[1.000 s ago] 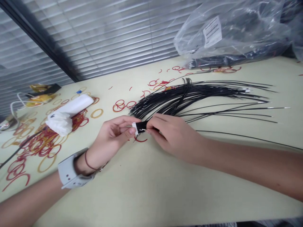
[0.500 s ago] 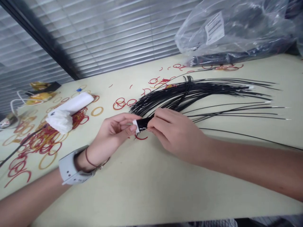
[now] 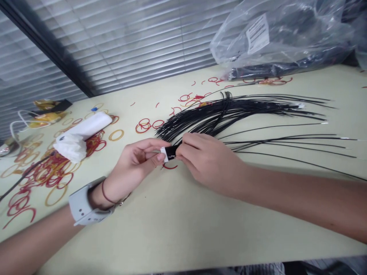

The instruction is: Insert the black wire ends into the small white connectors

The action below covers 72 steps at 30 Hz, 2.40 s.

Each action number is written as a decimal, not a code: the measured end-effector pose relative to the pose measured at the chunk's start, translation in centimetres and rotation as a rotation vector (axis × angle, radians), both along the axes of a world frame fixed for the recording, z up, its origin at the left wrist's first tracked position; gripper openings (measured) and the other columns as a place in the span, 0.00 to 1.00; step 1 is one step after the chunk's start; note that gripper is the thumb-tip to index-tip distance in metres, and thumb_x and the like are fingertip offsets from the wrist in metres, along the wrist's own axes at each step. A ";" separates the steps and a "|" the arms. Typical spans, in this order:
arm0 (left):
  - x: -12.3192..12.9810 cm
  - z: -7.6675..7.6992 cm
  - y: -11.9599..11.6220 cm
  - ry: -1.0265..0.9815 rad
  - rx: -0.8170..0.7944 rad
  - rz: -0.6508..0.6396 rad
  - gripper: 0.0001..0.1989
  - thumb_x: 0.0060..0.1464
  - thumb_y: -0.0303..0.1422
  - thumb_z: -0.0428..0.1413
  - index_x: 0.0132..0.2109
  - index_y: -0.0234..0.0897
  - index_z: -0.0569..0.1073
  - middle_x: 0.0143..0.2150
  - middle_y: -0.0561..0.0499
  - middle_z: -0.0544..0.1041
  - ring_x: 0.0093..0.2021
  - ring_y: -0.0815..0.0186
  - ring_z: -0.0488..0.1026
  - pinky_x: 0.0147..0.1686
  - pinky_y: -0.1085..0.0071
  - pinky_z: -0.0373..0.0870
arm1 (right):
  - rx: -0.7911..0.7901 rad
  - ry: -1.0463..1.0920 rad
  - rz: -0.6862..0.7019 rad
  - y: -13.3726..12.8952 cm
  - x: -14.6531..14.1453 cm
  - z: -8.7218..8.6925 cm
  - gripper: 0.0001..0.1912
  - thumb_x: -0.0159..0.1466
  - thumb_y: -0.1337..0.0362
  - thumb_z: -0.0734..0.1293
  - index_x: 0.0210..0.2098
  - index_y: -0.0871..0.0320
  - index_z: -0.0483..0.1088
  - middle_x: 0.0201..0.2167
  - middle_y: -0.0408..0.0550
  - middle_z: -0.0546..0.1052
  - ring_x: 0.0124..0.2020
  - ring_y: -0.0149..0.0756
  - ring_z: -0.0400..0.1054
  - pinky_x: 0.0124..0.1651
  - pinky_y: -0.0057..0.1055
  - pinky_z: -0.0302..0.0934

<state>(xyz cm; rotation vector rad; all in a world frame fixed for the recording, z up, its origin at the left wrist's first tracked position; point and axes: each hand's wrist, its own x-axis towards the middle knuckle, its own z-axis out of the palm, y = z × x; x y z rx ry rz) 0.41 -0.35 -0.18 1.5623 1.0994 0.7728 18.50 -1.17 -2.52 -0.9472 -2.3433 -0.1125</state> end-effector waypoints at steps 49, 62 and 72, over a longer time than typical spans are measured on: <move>0.7 0.0 -0.1 -0.110 0.000 -0.014 0.09 0.47 0.27 0.55 0.39 0.33 0.71 0.29 0.51 0.74 0.27 0.74 0.69 0.27 0.80 0.67 | 0.024 0.268 0.118 -0.4 -0.1 -0.1 0.12 0.61 0.72 0.54 0.30 0.63 0.68 0.30 0.49 0.67 0.32 0.31 0.59 0.35 0.29 0.56; -1.0 -0.4 1.4 -0.288 -0.158 0.090 0.12 0.46 0.25 0.57 0.41 0.35 0.70 0.34 0.51 0.73 0.31 0.74 0.69 0.31 0.80 0.66 | -0.092 -0.040 0.070 0.1 -0.1 -0.7 0.16 0.58 0.76 0.54 0.43 0.65 0.65 0.39 0.51 0.69 0.40 0.36 0.59 0.43 0.36 0.56; -1.2 -0.2 1.4 -0.209 -0.195 0.083 0.10 0.48 0.28 0.56 0.41 0.38 0.69 0.28 0.55 0.69 0.26 0.77 0.65 0.25 0.83 0.63 | -0.054 -0.268 0.186 2.3 2.6 0.7 0.11 0.57 0.78 0.55 0.31 0.64 0.67 0.30 0.50 0.65 0.34 0.34 0.56 0.37 0.30 0.56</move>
